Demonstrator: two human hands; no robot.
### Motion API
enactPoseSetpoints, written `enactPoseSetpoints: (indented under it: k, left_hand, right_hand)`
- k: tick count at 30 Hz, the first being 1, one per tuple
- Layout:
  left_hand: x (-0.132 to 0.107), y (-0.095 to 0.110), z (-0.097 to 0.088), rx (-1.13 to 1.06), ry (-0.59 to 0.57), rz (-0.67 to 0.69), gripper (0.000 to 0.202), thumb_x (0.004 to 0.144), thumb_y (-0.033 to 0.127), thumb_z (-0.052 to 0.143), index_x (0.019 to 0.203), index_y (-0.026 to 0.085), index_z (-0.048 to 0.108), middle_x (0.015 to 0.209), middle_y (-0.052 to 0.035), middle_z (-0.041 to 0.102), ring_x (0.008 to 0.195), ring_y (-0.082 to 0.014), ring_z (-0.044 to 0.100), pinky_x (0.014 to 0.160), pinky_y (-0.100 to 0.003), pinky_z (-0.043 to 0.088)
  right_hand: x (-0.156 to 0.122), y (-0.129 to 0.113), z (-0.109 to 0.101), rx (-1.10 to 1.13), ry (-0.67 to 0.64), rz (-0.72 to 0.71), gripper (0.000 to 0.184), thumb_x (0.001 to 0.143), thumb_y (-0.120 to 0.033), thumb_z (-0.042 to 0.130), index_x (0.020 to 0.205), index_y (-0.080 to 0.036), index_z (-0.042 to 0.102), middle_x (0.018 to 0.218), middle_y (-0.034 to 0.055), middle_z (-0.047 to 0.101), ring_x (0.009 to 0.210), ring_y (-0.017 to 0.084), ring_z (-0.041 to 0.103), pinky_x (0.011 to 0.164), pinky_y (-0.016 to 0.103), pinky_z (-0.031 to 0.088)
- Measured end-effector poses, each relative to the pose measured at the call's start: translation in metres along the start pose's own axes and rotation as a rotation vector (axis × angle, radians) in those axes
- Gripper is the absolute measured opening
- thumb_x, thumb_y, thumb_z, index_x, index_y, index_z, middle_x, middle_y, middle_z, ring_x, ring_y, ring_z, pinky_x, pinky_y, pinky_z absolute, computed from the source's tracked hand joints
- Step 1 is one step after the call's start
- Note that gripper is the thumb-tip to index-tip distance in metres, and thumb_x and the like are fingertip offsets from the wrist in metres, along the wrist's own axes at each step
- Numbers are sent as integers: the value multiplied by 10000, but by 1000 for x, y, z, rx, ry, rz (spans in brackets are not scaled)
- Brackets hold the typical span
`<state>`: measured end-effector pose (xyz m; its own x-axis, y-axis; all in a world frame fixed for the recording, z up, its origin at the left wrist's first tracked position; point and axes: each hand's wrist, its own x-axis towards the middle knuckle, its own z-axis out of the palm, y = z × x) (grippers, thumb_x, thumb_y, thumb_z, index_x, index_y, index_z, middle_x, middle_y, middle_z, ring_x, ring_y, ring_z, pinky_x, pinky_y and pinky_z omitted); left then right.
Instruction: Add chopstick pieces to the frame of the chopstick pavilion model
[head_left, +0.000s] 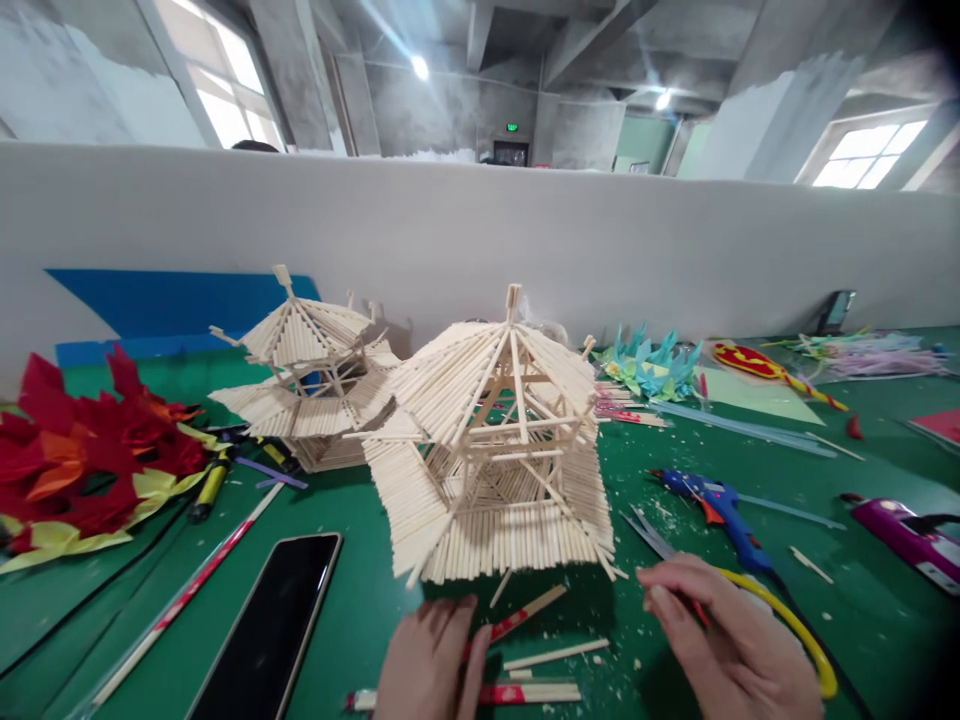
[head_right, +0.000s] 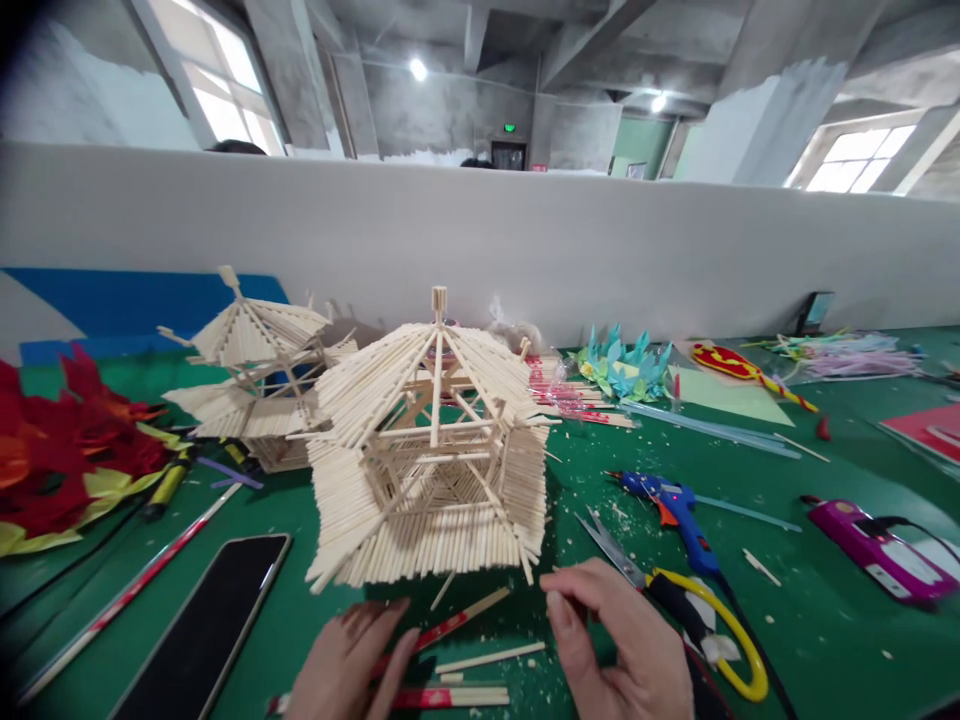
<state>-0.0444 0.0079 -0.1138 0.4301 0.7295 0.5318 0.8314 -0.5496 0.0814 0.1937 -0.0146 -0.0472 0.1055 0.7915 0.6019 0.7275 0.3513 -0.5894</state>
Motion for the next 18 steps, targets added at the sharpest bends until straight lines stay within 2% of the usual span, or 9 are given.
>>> enactPoseSetpoints:
  k: [3, 6, 9, 12, 15, 18]
  left_hand:
    - [17, 12, 22, 75, -123, -70, 157, 741, 141, 522, 856, 149, 629, 680, -67, 670, 631, -227, 634, 570, -344, 498]
    - [32, 20, 42, 135, -189, -101, 147, 720, 115, 512, 739, 150, 653, 606, -82, 659, 569, -262, 626, 535, -390, 477]
    - [39, 21, 54, 178, -199, -75, 277, 657, 33, 533, 861, 158, 673, 764, -123, 693, 708, -291, 643, 651, -437, 468]
    - [38, 18, 59, 210, -184, -51, 371, 615, 15, 563, 936, 168, 666, 874, -138, 694, 807, -304, 636, 751, -476, 450]
    - [33, 13, 58, 236, -172, -35, 292, 625, 34, 561, 858, 160, 685, 844, -138, 702, 784, -305, 645, 703, -439, 488]
    - [28, 9, 58, 243, -174, -6, 204, 655, 46, 558, 744, 183, 680, 716, -88, 701, 684, -253, 653, 629, -364, 510]
  right_hand:
    - [-6, 15, -10, -140, 47, 122, 138, 799, -331, 482, 806, -246, 591, 722, 11, 649, 554, 139, 601, 495, 204, 483]
    - [-2, 46, -24, -270, 52, 296, 232, 791, -421, 455, 842, -237, 588, 810, 41, 666, 673, 179, 624, 593, 246, 504]
    - [5, 90, -40, -310, 14, 464, 332, 787, -482, 409, 957, -231, 543, 894, 59, 643, 757, 192, 615, 644, 265, 498]
    - [10, 140, -52, -504, -79, 536, 431, 777, -517, 354, 1045, -206, 483, 1040, 106, 574, 831, 233, 587, 635, 315, 485]
    - [6, 184, -56, -561, -117, 568, 512, 719, -503, 403, 1030, -109, 504, 1021, 193, 555, 801, 294, 585, 775, 439, 432]
    - [-2, 213, -50, -537, -195, 587, 485, 685, -469, 435, 979, -93, 524, 971, 194, 590, 881, 314, 583, 780, 418, 445]
